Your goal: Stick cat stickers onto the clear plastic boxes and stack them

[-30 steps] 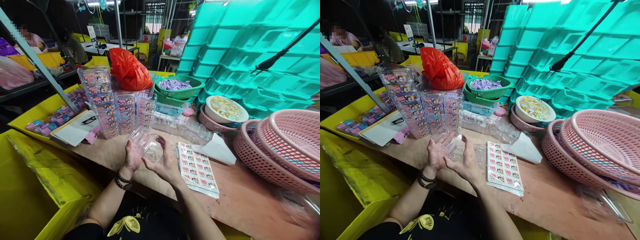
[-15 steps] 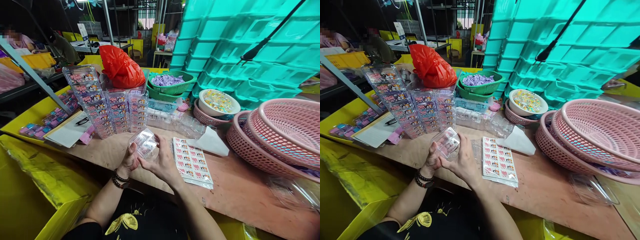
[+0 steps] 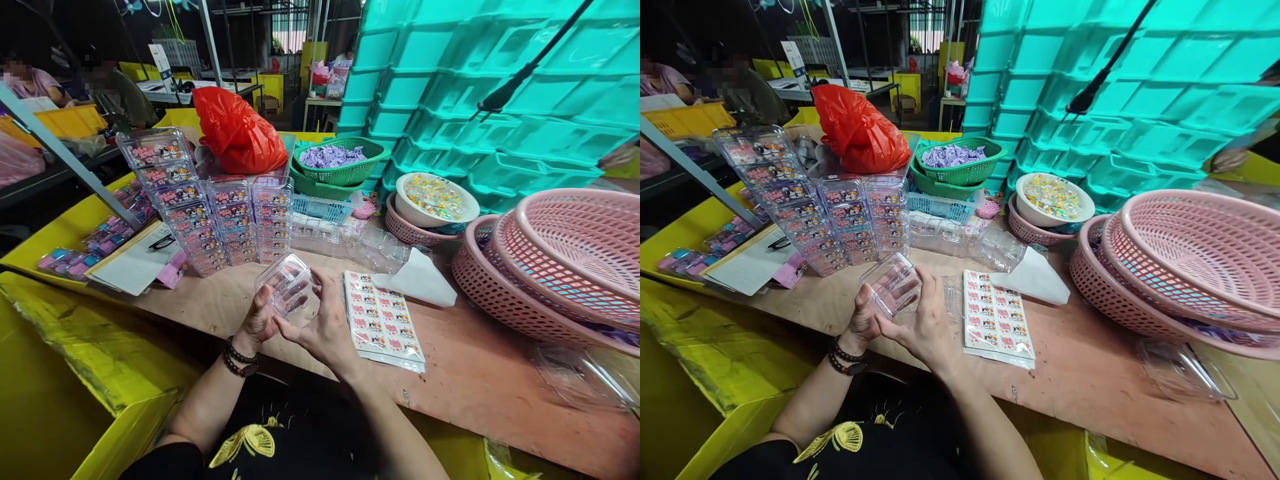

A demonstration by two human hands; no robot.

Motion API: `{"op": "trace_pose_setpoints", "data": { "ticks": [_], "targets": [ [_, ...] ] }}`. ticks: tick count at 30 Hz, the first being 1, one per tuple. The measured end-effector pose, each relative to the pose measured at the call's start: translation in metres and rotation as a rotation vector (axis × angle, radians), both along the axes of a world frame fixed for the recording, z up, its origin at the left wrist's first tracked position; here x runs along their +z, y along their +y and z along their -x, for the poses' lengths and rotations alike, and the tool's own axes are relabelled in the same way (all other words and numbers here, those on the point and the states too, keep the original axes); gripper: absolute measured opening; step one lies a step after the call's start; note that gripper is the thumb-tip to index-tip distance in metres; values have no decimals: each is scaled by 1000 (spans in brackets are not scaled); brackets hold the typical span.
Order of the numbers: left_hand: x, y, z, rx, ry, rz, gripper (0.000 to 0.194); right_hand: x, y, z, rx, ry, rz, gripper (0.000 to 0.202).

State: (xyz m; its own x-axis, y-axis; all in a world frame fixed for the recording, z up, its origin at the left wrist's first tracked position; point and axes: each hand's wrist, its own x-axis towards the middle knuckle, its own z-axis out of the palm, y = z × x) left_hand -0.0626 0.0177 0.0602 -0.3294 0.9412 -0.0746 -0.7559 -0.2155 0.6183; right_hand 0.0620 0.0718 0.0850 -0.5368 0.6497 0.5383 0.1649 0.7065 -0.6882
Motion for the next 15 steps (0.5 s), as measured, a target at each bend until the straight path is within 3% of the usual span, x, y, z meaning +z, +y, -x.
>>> {"op": "trace_pose_setpoints", "data": {
  "ticks": [4, 8, 12, 15],
  "targets": [
    [-10, -3, 3, -10, -8, 3, 68, -6, -1, -1, 1, -31, 3, 88],
    [-20, -16, 0, -35, 11, 65, 69, -18, -14, -16, -53, -99, -6, 105],
    [-29, -36, -21, -140, 34, 190, 62, -39, -38, -45, -126, -195, 8, 121],
    [-36, -47, -43, -178, 21, 283, 51, -57, -53, -63, -234, -294, 37, 121]
  ]
}}
